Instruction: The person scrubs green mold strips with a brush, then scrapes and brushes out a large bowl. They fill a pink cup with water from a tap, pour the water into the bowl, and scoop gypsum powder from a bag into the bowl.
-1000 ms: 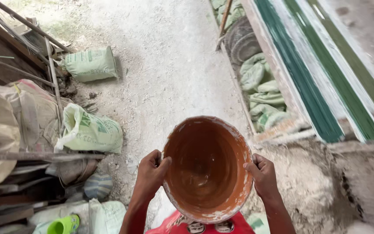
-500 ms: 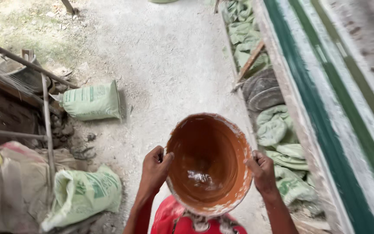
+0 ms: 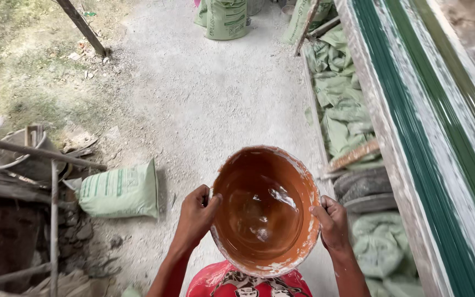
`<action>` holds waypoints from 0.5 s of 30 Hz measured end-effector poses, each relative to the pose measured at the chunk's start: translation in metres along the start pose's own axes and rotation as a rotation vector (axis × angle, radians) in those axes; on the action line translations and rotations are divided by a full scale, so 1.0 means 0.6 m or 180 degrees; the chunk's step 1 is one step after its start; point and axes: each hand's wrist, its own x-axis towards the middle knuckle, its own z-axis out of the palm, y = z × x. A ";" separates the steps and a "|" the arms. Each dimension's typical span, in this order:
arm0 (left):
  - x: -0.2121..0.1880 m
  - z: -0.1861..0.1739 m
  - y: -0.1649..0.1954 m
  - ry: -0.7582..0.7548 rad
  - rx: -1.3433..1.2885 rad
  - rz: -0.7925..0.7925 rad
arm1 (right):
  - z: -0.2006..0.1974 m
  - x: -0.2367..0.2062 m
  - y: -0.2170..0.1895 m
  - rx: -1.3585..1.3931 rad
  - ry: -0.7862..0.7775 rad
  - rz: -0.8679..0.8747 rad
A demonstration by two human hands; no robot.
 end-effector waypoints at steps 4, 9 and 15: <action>0.219 0.017 0.024 -0.0035 -0.0493 -0.0318 | 0.037 0.248 -0.012 -0.0115 -0.0162 -0.0068; 0.472 0.011 0.103 0.0326 -0.0305 -0.0138 | 0.101 0.541 -0.074 -0.0158 -0.0368 0.0050; 0.786 -0.011 0.147 0.0170 -0.0739 -0.0118 | 0.191 0.854 -0.087 -0.0145 -0.0333 0.0035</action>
